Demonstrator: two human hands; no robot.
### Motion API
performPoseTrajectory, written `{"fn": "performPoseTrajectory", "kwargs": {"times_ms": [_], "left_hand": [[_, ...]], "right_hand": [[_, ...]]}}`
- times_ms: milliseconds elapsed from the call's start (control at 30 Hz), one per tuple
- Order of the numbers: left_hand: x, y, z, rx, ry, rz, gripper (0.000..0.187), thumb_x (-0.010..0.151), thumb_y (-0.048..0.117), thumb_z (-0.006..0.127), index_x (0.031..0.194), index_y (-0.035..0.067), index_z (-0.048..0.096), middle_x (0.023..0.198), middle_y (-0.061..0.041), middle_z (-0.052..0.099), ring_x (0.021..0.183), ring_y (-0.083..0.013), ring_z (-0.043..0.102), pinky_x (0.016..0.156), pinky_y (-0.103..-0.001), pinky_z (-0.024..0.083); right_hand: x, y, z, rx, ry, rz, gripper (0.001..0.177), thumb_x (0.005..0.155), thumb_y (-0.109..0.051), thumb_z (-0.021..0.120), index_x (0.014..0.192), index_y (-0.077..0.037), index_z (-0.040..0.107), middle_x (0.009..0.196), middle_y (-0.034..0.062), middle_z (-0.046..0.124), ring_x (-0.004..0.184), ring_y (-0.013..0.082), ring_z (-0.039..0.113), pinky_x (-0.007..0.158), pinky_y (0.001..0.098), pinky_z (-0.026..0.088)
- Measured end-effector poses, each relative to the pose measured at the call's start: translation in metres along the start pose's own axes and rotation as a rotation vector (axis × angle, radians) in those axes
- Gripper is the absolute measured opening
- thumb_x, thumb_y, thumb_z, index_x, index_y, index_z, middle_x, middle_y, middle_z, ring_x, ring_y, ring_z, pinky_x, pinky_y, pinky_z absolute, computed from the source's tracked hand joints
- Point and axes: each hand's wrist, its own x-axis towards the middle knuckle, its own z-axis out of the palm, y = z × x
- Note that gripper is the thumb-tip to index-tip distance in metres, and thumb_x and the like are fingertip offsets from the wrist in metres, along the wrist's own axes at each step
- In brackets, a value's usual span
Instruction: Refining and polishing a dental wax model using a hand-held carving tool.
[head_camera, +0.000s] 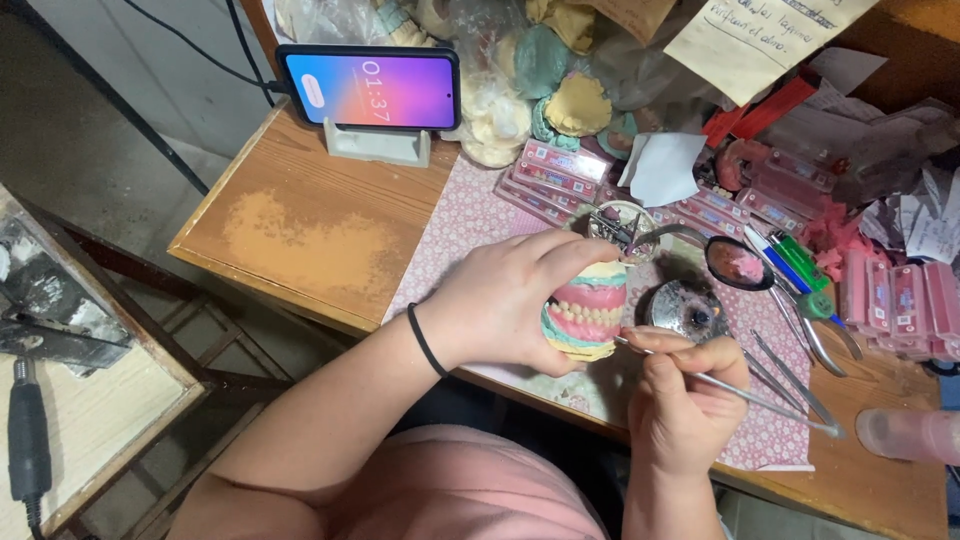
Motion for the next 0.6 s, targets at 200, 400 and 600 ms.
{"fn": "performPoseTrajectory", "kwargs": {"times_ms": [200, 400, 600], "left_hand": [[0.001, -0.003, 0.008, 0.036, 0.000, -0.048, 0.104, 0.054, 0.052, 0.091, 0.144, 0.020, 0.050, 0.132, -0.006, 0.064, 0.110, -0.0316, 0.069, 0.080, -0.048, 0.057], [0.004, 0.000, 0.011, 0.072, 0.016, -0.024, 0.099, 0.053, 0.049, 0.088, 0.140, 0.018, 0.053, 0.123, -0.007, 0.065, 0.104, -0.0349, 0.069, 0.079, -0.049, 0.056], [0.004, 0.000, 0.013, 0.083, 0.041, -0.012, 0.097, 0.053, 0.050, 0.088, 0.138, 0.017, 0.054, 0.119, -0.008, 0.065, 0.101, -0.0355, 0.069, 0.079, -0.048, 0.055]], "right_hand": [[-0.003, 0.001, 0.008, -0.064, 0.049, -0.095, 0.025, 0.091, -0.008, 0.078, 0.099, -0.012, 0.055, 0.101, 0.0250, 0.072, 0.094, 0.0300, 0.077, 0.096, 0.0424, 0.067], [-0.009, -0.001, 0.012, -0.204, 0.052, -0.158, 0.025, 0.094, 0.002, 0.072, 0.099, -0.010, 0.050, 0.101, 0.0231, 0.070, 0.100, 0.0327, 0.076, 0.099, 0.0449, 0.066], [-0.010, -0.008, 0.018, -0.317, 0.036, -0.185, 0.026, 0.095, 0.002, 0.071, 0.096, -0.009, 0.047, 0.101, 0.0254, 0.069, 0.101, 0.0343, 0.075, 0.100, 0.0446, 0.064]]}}
